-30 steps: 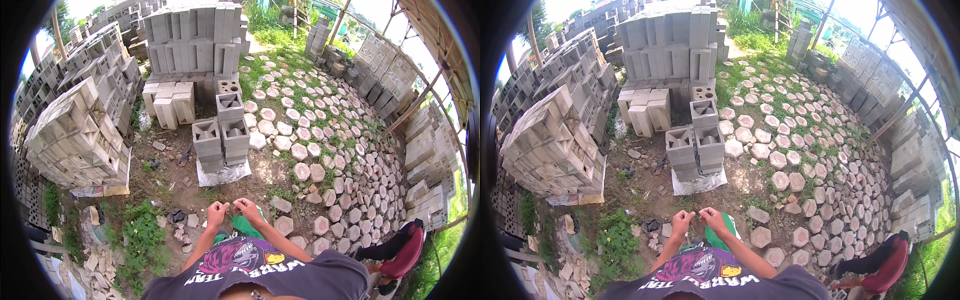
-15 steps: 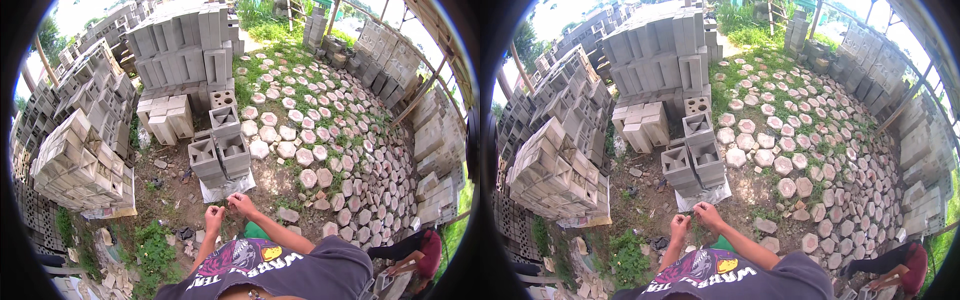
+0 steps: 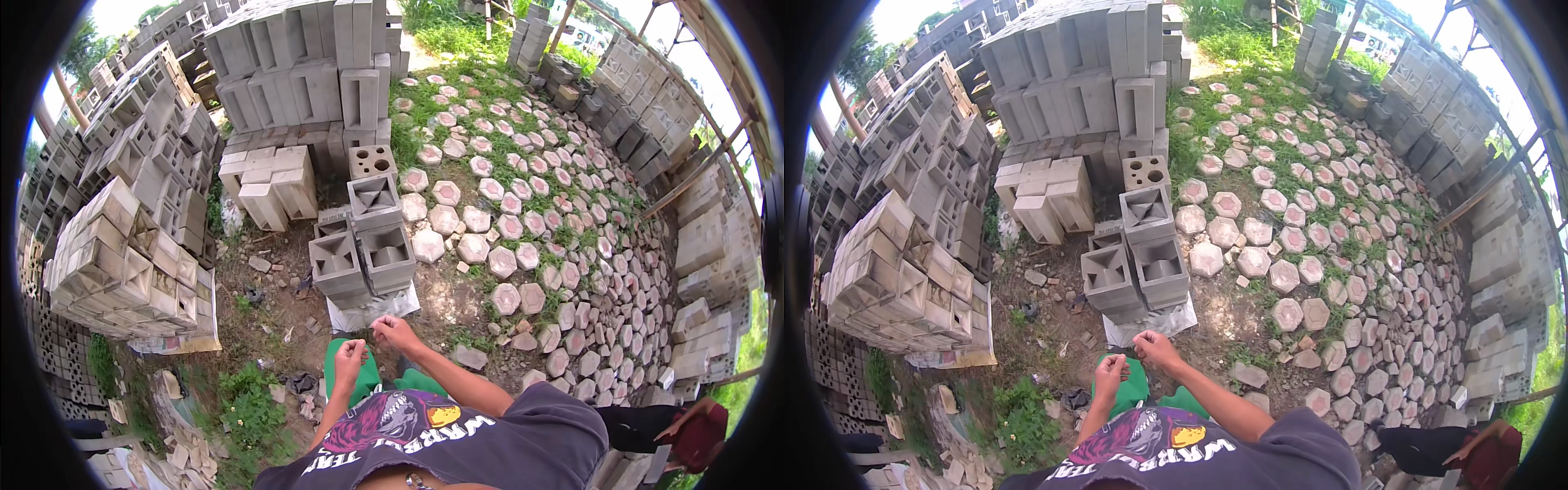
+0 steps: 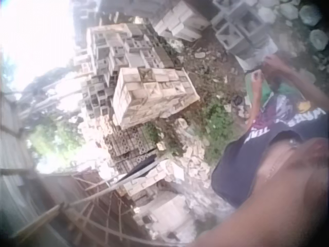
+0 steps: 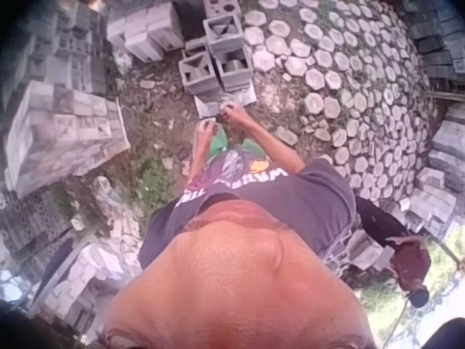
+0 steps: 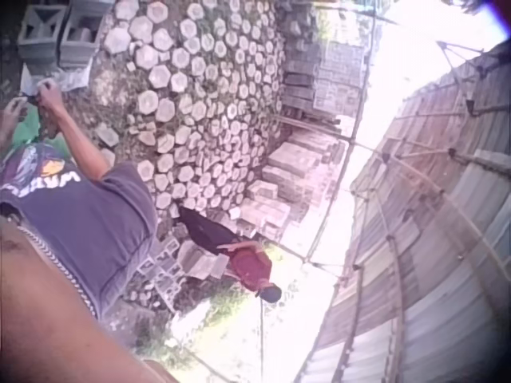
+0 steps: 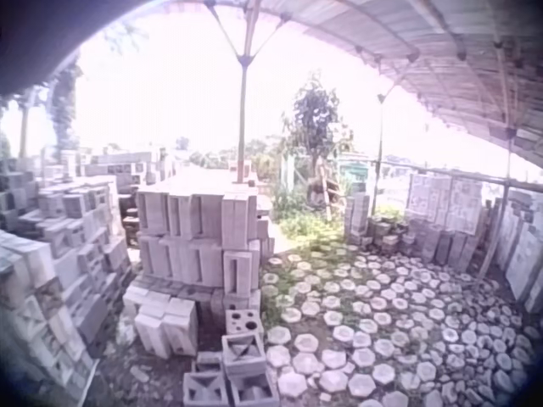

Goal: The person picks up cinder blocks one at a time and stacks them onto a central pile.

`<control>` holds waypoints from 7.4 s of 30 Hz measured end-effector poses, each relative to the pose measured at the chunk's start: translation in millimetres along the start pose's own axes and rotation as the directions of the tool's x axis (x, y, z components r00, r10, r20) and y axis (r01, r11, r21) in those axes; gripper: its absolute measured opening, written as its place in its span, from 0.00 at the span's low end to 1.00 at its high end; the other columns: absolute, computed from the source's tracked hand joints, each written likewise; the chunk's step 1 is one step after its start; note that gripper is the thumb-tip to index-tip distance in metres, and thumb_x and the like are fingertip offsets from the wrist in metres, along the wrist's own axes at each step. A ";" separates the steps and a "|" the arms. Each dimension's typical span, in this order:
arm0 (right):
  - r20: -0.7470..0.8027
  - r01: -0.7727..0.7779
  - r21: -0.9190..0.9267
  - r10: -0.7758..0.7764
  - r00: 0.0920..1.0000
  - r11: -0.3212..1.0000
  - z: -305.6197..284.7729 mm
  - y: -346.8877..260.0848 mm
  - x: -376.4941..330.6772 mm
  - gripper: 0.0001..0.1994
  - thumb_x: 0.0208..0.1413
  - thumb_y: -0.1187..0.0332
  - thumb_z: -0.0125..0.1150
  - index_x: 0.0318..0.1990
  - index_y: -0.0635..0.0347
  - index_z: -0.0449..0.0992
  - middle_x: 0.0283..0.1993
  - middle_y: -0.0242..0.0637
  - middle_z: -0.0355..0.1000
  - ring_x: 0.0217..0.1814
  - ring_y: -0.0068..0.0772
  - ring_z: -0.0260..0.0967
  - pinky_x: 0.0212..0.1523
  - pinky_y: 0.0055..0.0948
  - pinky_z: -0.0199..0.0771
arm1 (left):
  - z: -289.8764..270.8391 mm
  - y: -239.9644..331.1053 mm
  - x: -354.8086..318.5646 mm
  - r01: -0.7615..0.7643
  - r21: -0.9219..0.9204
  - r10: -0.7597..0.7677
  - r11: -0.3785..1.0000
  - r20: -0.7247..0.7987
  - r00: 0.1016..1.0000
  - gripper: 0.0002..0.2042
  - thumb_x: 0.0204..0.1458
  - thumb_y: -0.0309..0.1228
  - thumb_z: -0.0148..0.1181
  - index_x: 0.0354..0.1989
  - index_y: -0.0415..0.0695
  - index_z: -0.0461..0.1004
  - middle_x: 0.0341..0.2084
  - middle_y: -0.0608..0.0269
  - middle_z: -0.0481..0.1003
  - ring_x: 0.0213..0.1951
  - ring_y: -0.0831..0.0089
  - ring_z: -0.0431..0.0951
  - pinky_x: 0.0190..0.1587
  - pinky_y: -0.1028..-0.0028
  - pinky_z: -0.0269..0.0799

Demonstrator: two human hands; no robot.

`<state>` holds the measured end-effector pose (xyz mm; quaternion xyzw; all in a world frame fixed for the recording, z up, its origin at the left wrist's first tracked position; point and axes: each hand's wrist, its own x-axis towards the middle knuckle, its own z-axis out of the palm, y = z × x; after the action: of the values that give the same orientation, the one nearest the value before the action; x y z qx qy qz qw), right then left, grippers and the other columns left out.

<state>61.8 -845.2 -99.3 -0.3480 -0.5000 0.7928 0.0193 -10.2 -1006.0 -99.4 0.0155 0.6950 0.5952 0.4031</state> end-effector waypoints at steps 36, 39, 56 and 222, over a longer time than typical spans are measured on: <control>-0.282 -0.318 -0.296 0.236 0.930 0.901 -5.6 -31.2 259.2 0.15 0.54 0.60 0.57 0.42 0.63 0.74 0.39 0.41 0.76 0.38 0.28 0.74 0.40 0.28 0.73 | -106.9 112.7 248.1 0.283 0.177 -0.268 0.943 -0.103 0.958 0.17 0.56 0.40 0.58 0.46 0.40 0.70 0.36 0.62 0.76 0.34 0.77 0.74 0.37 0.76 0.70; -0.351 -0.284 -0.520 0.101 0.931 0.805 -11.6 -12.3 305.6 0.17 0.54 0.61 0.57 0.46 0.64 0.73 0.41 0.45 0.76 0.44 0.35 0.75 0.47 0.32 0.72 | -107.4 62.9 301.3 0.273 0.225 -0.226 0.935 -0.212 0.951 0.24 0.51 0.39 0.63 0.51 0.36 0.67 0.40 0.53 0.75 0.38 0.69 0.76 0.43 0.72 0.72; -0.392 -0.320 -0.550 0.100 0.914 0.771 -36.1 110.7 493.9 0.30 0.41 0.63 0.66 0.54 0.65 0.67 0.48 0.52 0.74 0.54 0.51 0.70 0.54 0.39 0.67 | -119.6 -79.8 514.8 0.258 0.475 -0.210 0.841 -0.153 0.966 0.32 0.42 0.29 0.61 0.60 0.41 0.62 0.49 0.50 0.73 0.52 0.57 0.73 0.56 0.65 0.66; -0.663 0.820 -0.557 0.522 -0.537 0.135 -53.7 638.9 -1073.5 0.37 0.61 0.37 0.33 0.62 0.62 0.61 0.58 0.40 0.66 0.57 0.35 0.65 0.58 0.35 0.65 | 433.6 -560.0 -947.6 -0.605 0.490 -0.778 0.628 0.433 -0.456 0.37 0.59 0.60 0.37 0.62 0.35 0.62 0.56 0.52 0.67 0.56 0.66 0.67 0.59 0.72 0.59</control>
<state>1107.8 -1528.9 -56.6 -0.3928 0.1315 0.0862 0.9061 1136.6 -1290.7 -41.8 0.5787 0.1305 -0.1605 0.7889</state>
